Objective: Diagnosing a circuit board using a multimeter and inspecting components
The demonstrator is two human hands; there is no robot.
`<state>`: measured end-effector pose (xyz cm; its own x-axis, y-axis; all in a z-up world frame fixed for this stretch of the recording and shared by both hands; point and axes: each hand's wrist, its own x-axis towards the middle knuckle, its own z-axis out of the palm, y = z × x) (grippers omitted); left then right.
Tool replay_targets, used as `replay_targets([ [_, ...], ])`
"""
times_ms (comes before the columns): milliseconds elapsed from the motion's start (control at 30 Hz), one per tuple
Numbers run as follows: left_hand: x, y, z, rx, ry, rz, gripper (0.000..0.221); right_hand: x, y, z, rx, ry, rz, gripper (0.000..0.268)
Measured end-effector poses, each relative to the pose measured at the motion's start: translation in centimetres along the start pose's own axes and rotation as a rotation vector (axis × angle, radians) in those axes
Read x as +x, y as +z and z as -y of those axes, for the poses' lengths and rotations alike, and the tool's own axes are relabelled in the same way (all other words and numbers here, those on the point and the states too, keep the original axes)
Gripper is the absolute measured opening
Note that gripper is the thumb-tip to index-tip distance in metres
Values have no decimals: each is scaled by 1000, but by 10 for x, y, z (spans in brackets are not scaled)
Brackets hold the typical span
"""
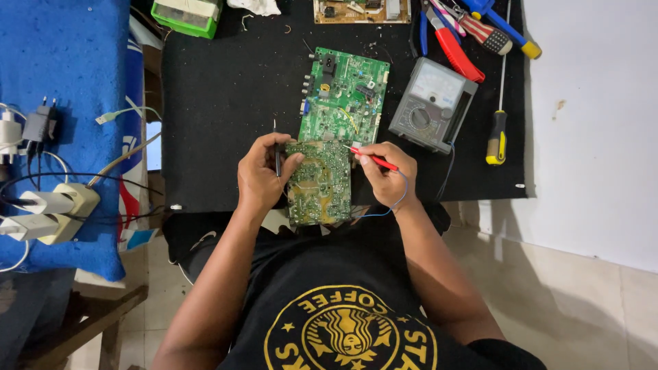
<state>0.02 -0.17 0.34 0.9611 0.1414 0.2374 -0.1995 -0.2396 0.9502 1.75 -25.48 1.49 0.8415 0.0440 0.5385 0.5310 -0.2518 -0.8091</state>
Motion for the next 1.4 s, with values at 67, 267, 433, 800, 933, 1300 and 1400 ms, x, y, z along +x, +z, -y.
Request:
replay_targets([
  [67, -1, 1, 4, -16, -4, -8, 35, 2, 0, 3, 5, 7, -1, 5],
  [267, -1, 1, 5, -33, -14, -5, 35, 3, -2, 2, -14, 6, -11, 5],
  [433, -1, 2, 11, -32, -21, -1, 36, 3, -2, 1, -3, -1, -22, 5],
  [800, 0, 5, 16, -64, -11, -9, 36, -1, -3, -1, -46, 48, -30, 7],
  [933, -1, 3, 7, -82, -27, -9, 36, -1, -4, -3, -23, 90, -57, 6],
  [1300, -1, 3, 12, -62, -18, -2, 36, 1, -4, -1, -25, 52, -40, 6],
  [1400, 1, 2, 9, -54, -3, -3, 36, -1, -4, -5, -30, 3, -9, 4],
])
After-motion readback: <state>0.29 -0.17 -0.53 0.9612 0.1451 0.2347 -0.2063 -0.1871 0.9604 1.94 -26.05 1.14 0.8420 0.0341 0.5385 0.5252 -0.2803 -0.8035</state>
